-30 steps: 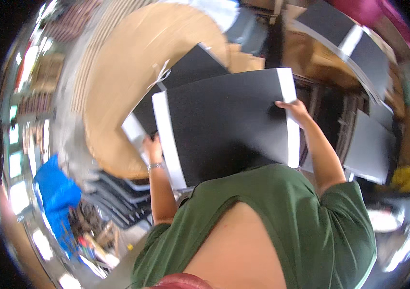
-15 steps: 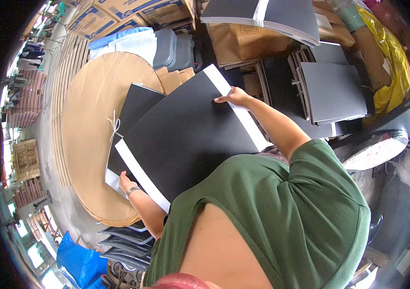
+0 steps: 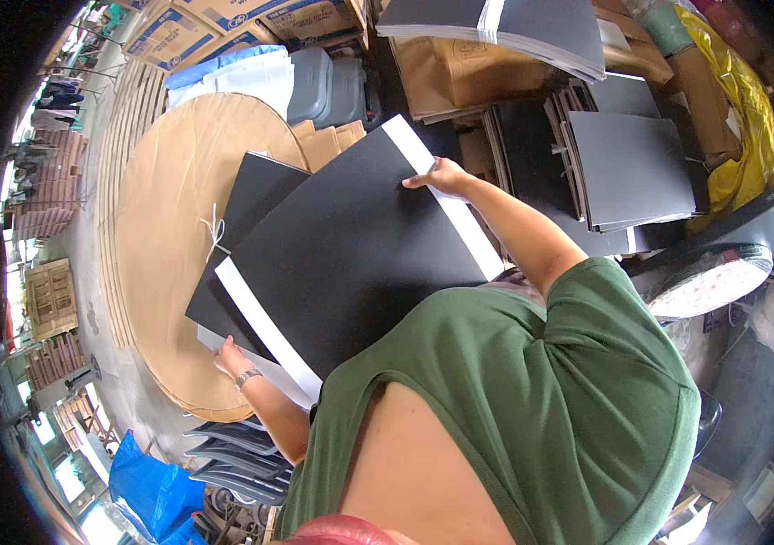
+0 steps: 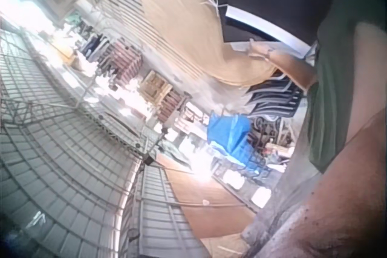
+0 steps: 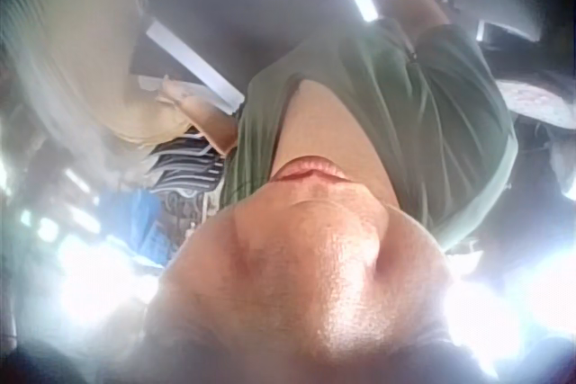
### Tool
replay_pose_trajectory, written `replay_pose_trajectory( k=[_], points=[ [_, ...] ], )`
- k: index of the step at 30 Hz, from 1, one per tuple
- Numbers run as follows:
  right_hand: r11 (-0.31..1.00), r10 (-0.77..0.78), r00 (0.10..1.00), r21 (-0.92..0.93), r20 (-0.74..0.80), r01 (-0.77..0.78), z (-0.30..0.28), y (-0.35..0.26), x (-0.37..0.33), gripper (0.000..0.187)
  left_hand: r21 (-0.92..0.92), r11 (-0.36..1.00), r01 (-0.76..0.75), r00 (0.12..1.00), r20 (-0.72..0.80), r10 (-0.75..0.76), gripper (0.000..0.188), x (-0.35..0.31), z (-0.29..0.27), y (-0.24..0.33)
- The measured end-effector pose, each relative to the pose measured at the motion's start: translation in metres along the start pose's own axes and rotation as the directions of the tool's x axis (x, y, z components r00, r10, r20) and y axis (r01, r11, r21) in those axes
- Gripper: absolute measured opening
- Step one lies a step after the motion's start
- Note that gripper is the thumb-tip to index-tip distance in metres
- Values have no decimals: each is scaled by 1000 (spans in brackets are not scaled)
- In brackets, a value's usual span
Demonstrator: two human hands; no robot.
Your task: The person picks up black folders from multiple stacks, turns them over to look at the pages inside, and carries a stack while walking through a manufacturing facility.
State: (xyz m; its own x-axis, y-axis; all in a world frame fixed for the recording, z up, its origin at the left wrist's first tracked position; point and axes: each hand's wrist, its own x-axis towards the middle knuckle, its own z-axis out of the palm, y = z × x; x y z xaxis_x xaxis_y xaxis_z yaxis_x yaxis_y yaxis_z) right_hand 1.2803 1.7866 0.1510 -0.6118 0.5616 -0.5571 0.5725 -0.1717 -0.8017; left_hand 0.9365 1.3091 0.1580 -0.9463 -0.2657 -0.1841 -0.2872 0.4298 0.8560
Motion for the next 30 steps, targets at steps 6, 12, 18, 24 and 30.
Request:
replay_pose_trajectory(
  k=[6, 12, 18, 24, 30],
  points=[
    [1000, -14, 999, -18, -30, 13, -1, -5, -8, 72, 185, 922, -341, 932, -62, 357, 18, -51, 16, 16],
    [1000, -18, 999, -9, -27, 17, -4, 4, 0, 73, 455, 825, -335, 908, -79, 412, 26, -58, 23, 8],
    [997, -59, 998, 54, 10, 58, 5, 22, 18, 78, 354, 906, -234, 966, -18, 256, 30, -40, 11, -11],
    [996, -13, 1000, 87, -13, 14, -3, 17, 9, 77, 377, 833, -405, 906, 45, 420, 23, -56, 16, 14],
    [969, 138, 990, -202, -23, -140, 1, 25, 28, 83, 464, 845, -264, 964, 155, 216, 40, -56, 1, -12]
  ],
)
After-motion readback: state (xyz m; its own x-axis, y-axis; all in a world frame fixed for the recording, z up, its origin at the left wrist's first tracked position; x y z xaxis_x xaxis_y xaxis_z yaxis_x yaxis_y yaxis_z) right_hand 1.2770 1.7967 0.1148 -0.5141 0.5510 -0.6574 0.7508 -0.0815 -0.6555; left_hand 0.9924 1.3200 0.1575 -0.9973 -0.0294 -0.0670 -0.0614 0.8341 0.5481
